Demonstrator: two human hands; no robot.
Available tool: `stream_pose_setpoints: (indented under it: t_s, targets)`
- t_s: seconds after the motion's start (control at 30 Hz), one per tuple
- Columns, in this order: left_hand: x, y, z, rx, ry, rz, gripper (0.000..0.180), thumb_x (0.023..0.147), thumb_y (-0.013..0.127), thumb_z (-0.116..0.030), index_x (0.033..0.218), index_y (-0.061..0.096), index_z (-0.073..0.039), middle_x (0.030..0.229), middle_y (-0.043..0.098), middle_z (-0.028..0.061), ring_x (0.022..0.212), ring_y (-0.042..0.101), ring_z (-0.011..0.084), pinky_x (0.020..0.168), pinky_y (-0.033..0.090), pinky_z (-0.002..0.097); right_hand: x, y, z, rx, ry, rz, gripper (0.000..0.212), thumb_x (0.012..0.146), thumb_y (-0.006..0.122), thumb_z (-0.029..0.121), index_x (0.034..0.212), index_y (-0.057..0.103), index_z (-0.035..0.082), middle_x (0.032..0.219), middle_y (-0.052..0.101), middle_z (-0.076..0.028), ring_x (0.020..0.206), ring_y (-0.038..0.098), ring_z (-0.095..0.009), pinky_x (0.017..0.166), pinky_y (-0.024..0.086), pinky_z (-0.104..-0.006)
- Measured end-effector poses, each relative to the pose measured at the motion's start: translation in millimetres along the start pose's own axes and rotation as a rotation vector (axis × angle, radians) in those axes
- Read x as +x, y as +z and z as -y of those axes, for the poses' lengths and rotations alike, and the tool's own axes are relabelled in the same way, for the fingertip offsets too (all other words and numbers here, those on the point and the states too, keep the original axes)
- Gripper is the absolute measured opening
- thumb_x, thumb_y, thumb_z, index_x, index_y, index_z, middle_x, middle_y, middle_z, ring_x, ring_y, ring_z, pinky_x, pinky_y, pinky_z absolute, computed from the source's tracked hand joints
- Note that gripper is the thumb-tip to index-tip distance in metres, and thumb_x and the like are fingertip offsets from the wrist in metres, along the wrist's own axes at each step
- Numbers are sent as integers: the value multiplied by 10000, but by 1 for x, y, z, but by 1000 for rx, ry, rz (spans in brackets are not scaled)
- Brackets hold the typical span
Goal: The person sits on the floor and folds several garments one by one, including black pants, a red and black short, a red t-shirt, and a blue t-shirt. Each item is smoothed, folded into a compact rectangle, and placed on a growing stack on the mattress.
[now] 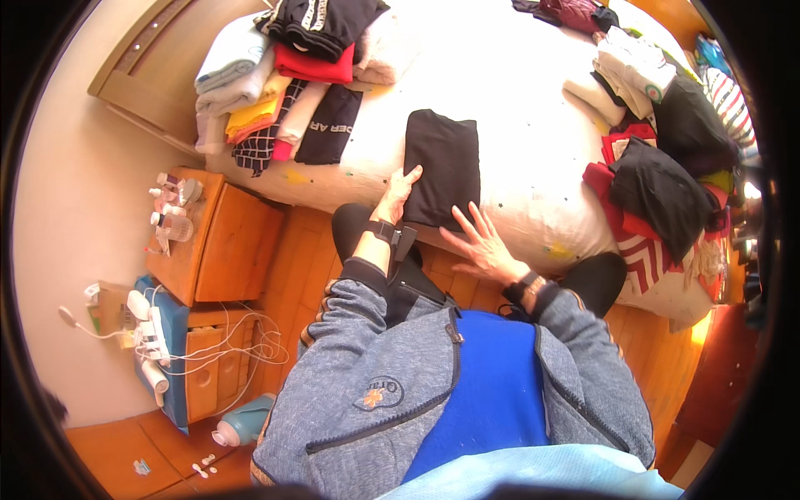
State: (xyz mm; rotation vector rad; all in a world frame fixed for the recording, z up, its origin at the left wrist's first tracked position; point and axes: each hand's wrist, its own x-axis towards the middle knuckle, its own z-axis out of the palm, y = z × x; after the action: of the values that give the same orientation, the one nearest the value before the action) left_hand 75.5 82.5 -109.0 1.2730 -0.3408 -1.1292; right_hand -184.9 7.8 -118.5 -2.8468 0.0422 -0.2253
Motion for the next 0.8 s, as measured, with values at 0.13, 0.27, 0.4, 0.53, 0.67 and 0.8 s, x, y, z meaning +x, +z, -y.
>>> stream_pose_setpoints:
  t_s: [0.13, 0.27, 0.4, 0.53, 0.67, 0.8]
  targets:
    - [-10, 10, -1, 88, 45, 42, 640, 841, 811, -251, 1352, 526, 10, 1242, 636, 106, 1106, 619, 209, 973, 512, 351, -26, -24, -27, 500, 112, -195, 383, 779, 799, 137, 1143, 680, 107, 1462, 492, -165, 1331, 491, -372, 1090, 428, -480]
    - [-21, 24, 8, 289, 156, -17, 933, 727, 879, -163, 1480, 349, -14, 1377, 530, 111, 1254, 524, 228, 1054, 453, 333, -40, -48, -74, 304, 518, -543, 404, 853, 715, 144, 1243, 632, 79, 1352, 562, -184, 1258, 536, -362, 1046, 450, -444]
    - [-34, 33, 13, 450, 189, -121, 825, 733, 737, -25, 1473, 373, -27, 1356, 538, 106, 1235, 532, 224, 1040, 453, 324, -52, -33, -103, 75, 702, -476, 569, 887, 682, 237, 1410, 502, 105, 1502, 420, -151, 1382, 399, -340, 1136, 340, -458]
    - [-42, 36, -4, 295, 252, -36, 584, 780, 611, -18, 1346, 468, 10, 1172, 590, 70, 991, 573, 167, 870, 515, 312, -58, 2, -104, -296, 716, -351, 623, 945, 561, 369, 1508, 399, 156, 1546, 383, -103, 1435, 332, -300, 1173, 256, -474]
    - [-49, 39, -44, 290, 297, 74, 427, 789, 585, -5, 1213, 564, 38, 910, 581, -20, 755, 498, 56, 668, 457, 216, -59, 14, -103, -315, 692, -465, 597, 934, 567, 351, 1481, 437, 150, 1535, 399, -102, 1430, 342, -299, 1170, 259, -481]
    - [-52, 55, -102, 393, 221, -6, 370, 724, 516, 15, 1062, 662, 49, 715, 494, -80, 592, 394, 30, 527, 349, 211, -57, 7, -101, -343, 681, -479, 582, 916, 571, 333, 1457, 467, 144, 1520, 421, -100, 1421, 355, -300, 1171, 258, -488]
